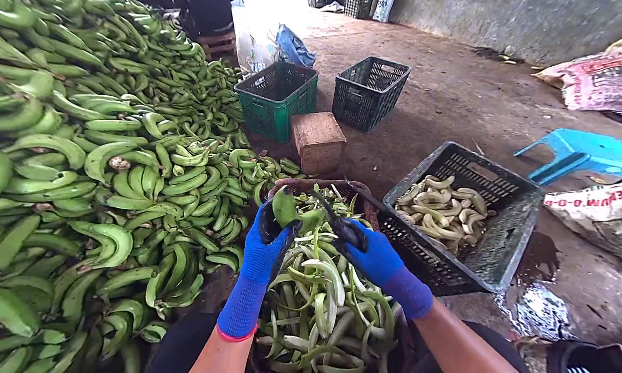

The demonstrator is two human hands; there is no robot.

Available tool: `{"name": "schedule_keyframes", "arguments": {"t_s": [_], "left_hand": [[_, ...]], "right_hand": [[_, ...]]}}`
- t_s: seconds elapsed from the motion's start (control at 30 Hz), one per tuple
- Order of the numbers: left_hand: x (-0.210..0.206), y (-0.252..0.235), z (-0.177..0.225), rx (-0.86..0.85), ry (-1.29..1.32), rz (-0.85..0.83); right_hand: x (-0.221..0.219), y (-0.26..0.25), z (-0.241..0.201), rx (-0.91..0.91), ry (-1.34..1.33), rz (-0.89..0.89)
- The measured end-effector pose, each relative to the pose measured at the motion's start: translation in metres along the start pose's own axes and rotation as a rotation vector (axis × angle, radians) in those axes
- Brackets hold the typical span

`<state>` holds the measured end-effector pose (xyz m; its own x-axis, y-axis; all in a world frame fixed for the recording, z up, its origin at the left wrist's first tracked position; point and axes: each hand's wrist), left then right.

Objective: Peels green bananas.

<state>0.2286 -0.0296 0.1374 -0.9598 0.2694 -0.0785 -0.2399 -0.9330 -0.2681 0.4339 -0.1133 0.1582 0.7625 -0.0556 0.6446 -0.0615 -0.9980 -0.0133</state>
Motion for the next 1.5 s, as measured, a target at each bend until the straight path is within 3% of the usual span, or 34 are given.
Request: {"name": "schedule_keyframes", "arguments": {"t_s": [0.07,0.1,0.13,0.2,0.27,0.43,0.6,0.77,1.03,1.13,1.23,1.3,1.4,1.5], "left_hand": [[0.002,0.002,0.001,-0.015,-0.087,-0.043],[0.002,0.004,0.002,-0.004,-0.101,-0.053],[0.003,0.005,0.004,0.01,-0.086,-0.067],[0.009,0.006,0.006,0.015,-0.051,-0.107],[0.015,0.001,0.011,0.065,0.024,-0.151],[0.029,-0.004,0.017,0.258,0.085,-0.151],[0.036,-0.007,0.003,0.255,0.2,-0.223],[0.035,-0.006,0.003,0.268,0.19,-0.239],[0.022,0.014,0.015,0.167,0.137,-0.129],[0.03,0.004,0.012,0.221,0.153,-0.093],[0.029,0.007,0.015,0.227,0.149,-0.097],[0.023,0.014,0.015,0.209,0.13,-0.134],[0.009,0.019,0.017,0.268,0.215,-0.203],[0.015,0.02,0.021,0.388,0.379,-0.282]], "right_hand": [[-0.003,0.006,0.005,0.191,-0.095,0.178],[-0.001,0.008,0.005,0.207,-0.093,0.167],[0.003,0.009,0.004,0.103,-0.002,0.049],[0.007,-0.006,0.008,-0.284,0.206,-0.369],[0.003,-0.017,0.02,-0.414,0.244,-0.491],[0.004,-0.001,0.022,-0.042,0.025,-0.268],[-0.011,0.007,0.013,0.201,0.157,-0.153],[-0.027,0.011,0.019,0.555,0.229,0.01],[-0.012,0.003,0.007,0.619,0.269,0.172],[-0.006,0.011,-0.001,0.568,0.205,-0.052],[-0.007,0.005,-0.01,0.391,0.249,-0.263],[-0.009,-0.003,-0.007,0.388,0.323,-0.119],[-0.001,-0.021,0.008,0.442,0.419,0.271],[0.026,-0.026,0.014,0.245,0.397,0.373]]}}
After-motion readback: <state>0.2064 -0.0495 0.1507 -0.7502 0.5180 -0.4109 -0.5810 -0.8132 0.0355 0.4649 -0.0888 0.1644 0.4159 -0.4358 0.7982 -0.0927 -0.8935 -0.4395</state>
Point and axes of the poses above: each hand's wrist, its own y-axis away from the middle knuckle, its own x-axis out of the back of the hand, z = x × y, and after that the axes turned 3 degrees about -z, right-handed
